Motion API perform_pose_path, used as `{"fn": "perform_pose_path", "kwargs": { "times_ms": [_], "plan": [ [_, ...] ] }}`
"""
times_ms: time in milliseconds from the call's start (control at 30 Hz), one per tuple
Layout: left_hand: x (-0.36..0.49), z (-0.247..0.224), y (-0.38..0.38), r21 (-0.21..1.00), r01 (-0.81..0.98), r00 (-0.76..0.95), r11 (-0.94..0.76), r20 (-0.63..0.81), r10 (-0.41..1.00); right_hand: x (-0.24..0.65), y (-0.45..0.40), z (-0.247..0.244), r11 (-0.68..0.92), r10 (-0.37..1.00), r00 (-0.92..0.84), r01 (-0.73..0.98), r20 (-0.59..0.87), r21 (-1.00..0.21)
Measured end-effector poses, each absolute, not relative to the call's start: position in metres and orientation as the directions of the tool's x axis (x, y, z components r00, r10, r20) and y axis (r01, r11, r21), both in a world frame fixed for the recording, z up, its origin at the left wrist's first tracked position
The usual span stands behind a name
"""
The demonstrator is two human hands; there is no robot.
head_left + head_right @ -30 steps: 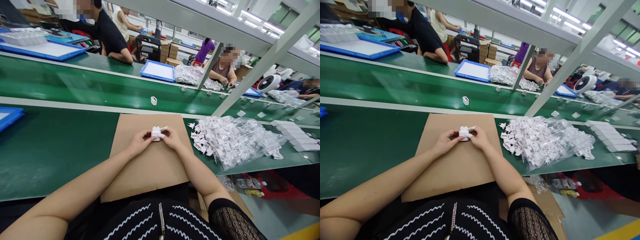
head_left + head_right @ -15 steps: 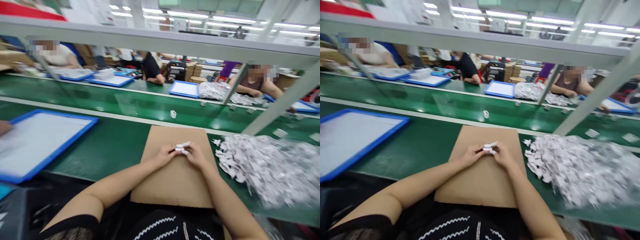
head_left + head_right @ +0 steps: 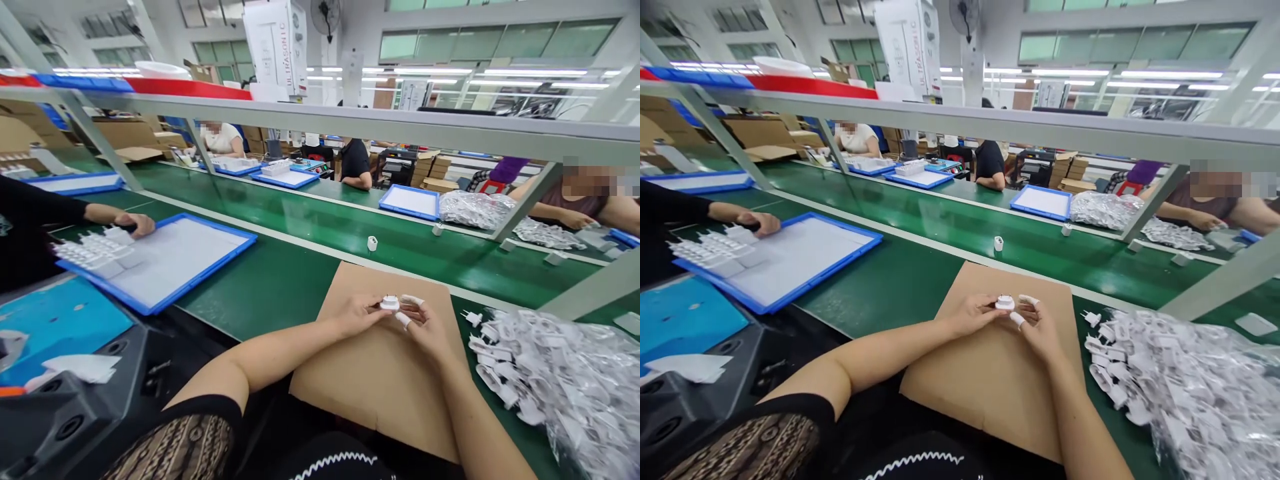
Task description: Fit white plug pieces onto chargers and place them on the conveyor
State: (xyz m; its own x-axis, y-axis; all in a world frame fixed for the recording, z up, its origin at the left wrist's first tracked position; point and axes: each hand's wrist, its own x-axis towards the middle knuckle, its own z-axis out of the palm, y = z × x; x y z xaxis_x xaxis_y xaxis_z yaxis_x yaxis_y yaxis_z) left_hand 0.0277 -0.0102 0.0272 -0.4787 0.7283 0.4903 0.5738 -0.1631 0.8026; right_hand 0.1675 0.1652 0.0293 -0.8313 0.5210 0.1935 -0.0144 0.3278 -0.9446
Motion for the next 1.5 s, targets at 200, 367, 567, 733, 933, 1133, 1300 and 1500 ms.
{"fn": "perform_pose_path", "kwargs": {
  "times_ms": [200, 367, 567, 733, 933, 1133, 1300, 1500],
  "plan": [
    [0.021, 0.032, -0.034, 0.671, 0.738, -0.412, -0.075, 0.535, 0.738, 0.166, 0.168, 0.031, 0.271, 0.663, -0.722, -0.012, 0.196, -0.962],
    [0.016, 0.019, -0.037, 0.672, 0.740, -0.486, -0.012, 0.547, 0.681, 0.166, 0.169, 0.029, 0.279, 0.681, -0.711, 0.028, 0.177, -0.960],
    [0.019, 0.000, -0.032, 0.764, 0.645, -0.491, 0.039, 0.374, 0.787, 0.167, 0.166, 0.029, 0.239, 0.679, -0.723, 0.052, 0.129, -0.970],
    [0.031, -0.007, -0.027, 0.927, 0.374, -0.534, -0.011, 0.225, 0.815, 0.164, 0.142, 0.033, 0.204, 0.428, -0.899, 0.000, 0.089, -0.979],
    [0.030, -0.001, -0.023, 0.983, 0.178, -0.534, -0.041, 0.131, 0.835, 0.158, 0.126, 0.037, 0.384, 0.436, -0.882, 0.002, 0.179, -0.923],
    [0.028, -0.001, -0.021, 0.984, 0.173, -0.576, -0.037, 0.132, 0.807, 0.157, 0.127, 0.033, 0.622, 0.468, -0.849, 0.121, 0.244, -0.773],
    [0.032, -0.002, -0.021, 0.965, 0.263, -0.608, -0.010, 0.174, 0.775, 0.158, 0.127, 0.025, 0.587, 0.516, -0.828, 0.156, 0.219, -0.794],
    [0.035, -0.004, -0.026, 0.927, 0.375, -0.595, 0.005, 0.237, 0.768, 0.155, 0.121, 0.019, 0.292, 0.498, -0.855, 0.009, 0.144, -0.956]
  ]
}}
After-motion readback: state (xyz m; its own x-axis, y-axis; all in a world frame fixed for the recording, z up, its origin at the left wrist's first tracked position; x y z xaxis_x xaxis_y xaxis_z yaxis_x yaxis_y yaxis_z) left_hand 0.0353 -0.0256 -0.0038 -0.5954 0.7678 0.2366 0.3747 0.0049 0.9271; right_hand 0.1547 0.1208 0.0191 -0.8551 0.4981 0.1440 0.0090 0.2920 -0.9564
